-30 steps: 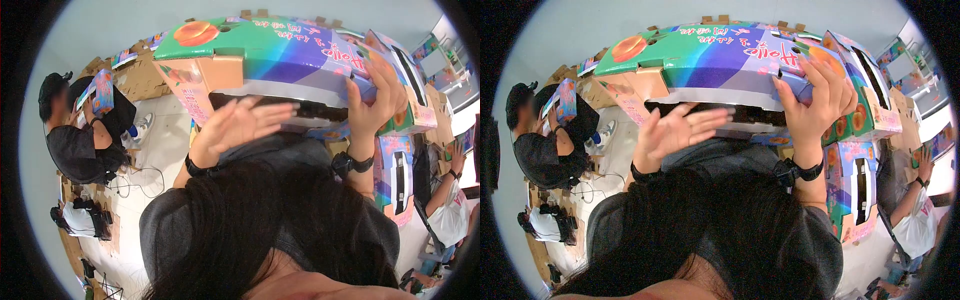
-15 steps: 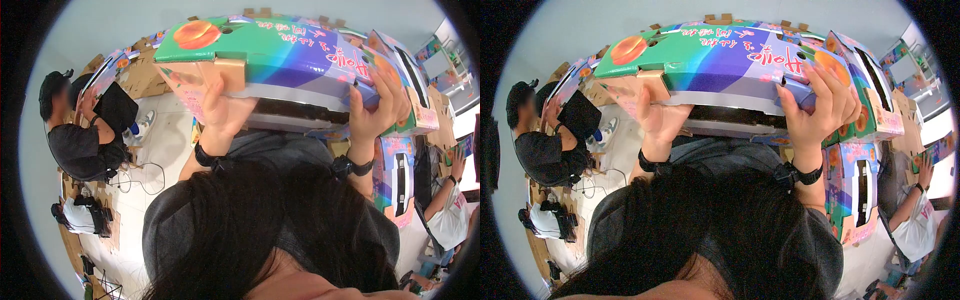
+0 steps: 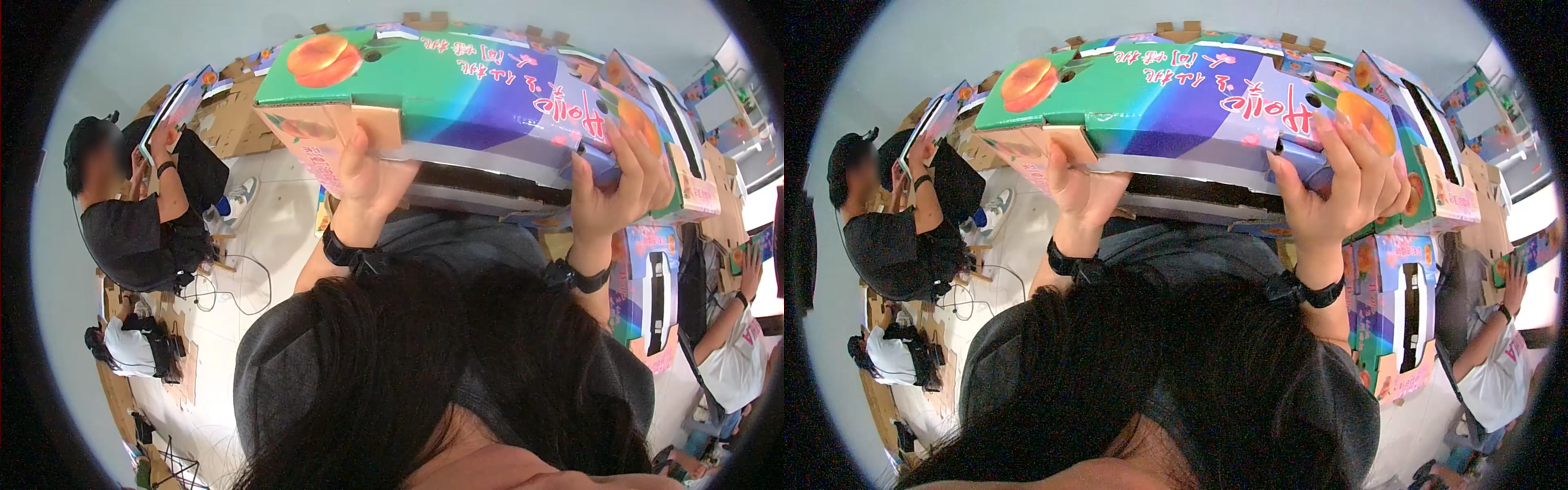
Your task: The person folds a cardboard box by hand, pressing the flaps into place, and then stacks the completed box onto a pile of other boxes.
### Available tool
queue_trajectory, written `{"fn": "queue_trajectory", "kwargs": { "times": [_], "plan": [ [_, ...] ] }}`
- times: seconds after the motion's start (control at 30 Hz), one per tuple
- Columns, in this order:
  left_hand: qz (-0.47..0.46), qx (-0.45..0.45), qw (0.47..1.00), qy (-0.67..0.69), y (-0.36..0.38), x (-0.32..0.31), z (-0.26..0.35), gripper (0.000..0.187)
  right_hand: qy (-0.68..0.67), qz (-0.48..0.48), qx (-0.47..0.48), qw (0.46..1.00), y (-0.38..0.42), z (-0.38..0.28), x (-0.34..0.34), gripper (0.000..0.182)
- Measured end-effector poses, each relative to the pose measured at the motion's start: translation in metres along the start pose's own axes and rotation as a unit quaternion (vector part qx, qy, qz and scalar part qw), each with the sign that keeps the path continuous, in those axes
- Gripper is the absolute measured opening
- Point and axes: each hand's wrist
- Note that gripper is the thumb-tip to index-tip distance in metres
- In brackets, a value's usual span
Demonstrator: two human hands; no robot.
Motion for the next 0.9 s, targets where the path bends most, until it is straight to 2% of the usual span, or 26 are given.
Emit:
{"fn": "queue_trajectory", "kwargs": {
  "times": [0.17,0.27,0.4,0.43,0.47,0.53,0.57,0.63,0.67,0.73,0.77,0.9],
  "plan": [
    [0.024,0.012,1.0,0.006,0.001,0.0,0.001,0.09,0.001,-0.009,-0.01,1.0,0.0,0.0,0.0,0.048],
    [0.021,0.077,0.989,0.125,0.001,-0.012,0.006,0.078,-0.021,-0.007,-0.02,1.0,-0.006,0.007,-0.009,0.043],
    [-0.088,0.261,0.958,0.085,0.004,-0.018,0.019,0.085,-0.021,-0.008,-0.041,0.999,-0.017,0.01,-0.022,0.038],
    [-0.113,0.278,0.953,0.036,0.007,-0.027,0.021,0.097,-0.041,-0.011,-0.064,0.997,-0.015,0.014,-0.029,0.037],
    [-0.201,0.273,0.941,-0.006,0.01,-0.024,0.02,0.099,-0.034,-0.013,-0.064,0.997,-0.018,0.018,-0.034,0.037],
    [-0.281,0.276,0.917,-0.064,0.016,-0.02,0.023,0.085,-0.02,-0.018,-0.066,0.997,-0.022,0.025,-0.044,0.036],
    [-0.312,0.227,0.908,-0.163,0.017,-0.021,0.026,0.078,-0.026,-0.018,-0.062,0.998,-0.025,0.029,-0.051,0.036],
    [-0.361,0.118,0.856,-0.351,0.016,-0.024,0.03,0.064,-0.036,-0.018,-0.054,0.998,-0.03,0.038,-0.065,0.035],
    [-0.368,-0.004,0.812,-0.454,0.014,-0.022,0.027,0.06,-0.035,-0.016,-0.053,0.998,-0.032,0.039,-0.071,0.035],
    [-0.349,-0.245,0.66,-0.619,0.008,-0.013,0.016,0.053,-0.033,-0.013,-0.051,0.998,-0.035,0.04,-0.082,0.035],
    [-0.343,-0.29,0.593,-0.668,0.006,-0.011,0.014,0.058,-0.038,-0.026,-0.05,0.998,-0.037,0.043,-0.089,0.036],
    [-0.304,-0.25,0.491,-0.777,0.001,-0.007,0.004,0.066,-0.04,-0.076,-0.039,0.995,-0.046,0.046,-0.113,0.039]
  ]
}}
Point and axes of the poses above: each hand's wrist, its own y-axis away from the middle knuckle, its own x-axis out of the back of the hand, z = x × y, and after that the axes turned 11 degrees about -x, right-handed
